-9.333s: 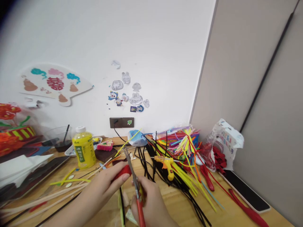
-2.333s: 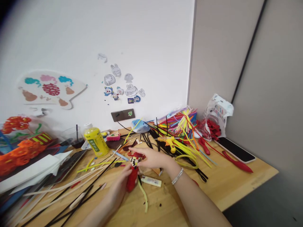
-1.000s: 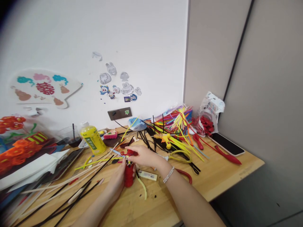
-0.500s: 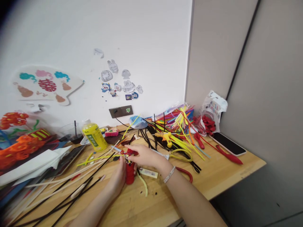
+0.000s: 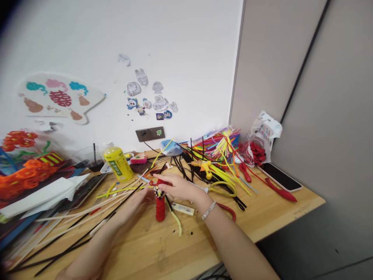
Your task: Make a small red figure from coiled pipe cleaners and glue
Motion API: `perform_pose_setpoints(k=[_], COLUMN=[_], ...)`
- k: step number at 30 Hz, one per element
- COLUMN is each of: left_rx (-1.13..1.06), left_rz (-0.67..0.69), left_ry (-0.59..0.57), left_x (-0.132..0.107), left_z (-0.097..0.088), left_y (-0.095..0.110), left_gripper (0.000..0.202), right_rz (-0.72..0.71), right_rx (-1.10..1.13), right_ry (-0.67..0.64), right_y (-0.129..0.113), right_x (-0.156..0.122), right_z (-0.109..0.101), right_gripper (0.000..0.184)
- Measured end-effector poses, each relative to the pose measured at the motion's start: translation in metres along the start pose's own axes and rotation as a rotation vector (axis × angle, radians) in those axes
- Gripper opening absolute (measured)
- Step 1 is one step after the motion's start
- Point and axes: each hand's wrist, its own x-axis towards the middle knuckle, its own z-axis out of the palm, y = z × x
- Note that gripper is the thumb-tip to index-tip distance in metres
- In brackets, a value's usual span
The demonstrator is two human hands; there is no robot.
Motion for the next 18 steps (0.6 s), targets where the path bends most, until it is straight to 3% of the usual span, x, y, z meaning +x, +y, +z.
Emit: perform_pose_setpoints(k=[3,9,18], left_rx=[0.081,0.234,0.101], left_rz=[0.017,0.031,-0.022], left_ry=[-0.101,-0.302,-0.331], left_x=[-0.002,-0.005,0.003], left_z=[-0.011,-0.003,-0.009], left_y=[0.009,0.007,-0.010], left_gripper=[0.020,0.017,0.029], right_rz=[0.020,0.014,0.025], right_rx=[0.030,0.180,0.245], right_ry=[0.000,-0.025,-0.043], right_y=[-0.003,0.003,0.007], right_x=[0.000,0.001,0.007], right_z=[-0.003,-0.003,-0.001], right_gripper=[0.041,0.042,0.040])
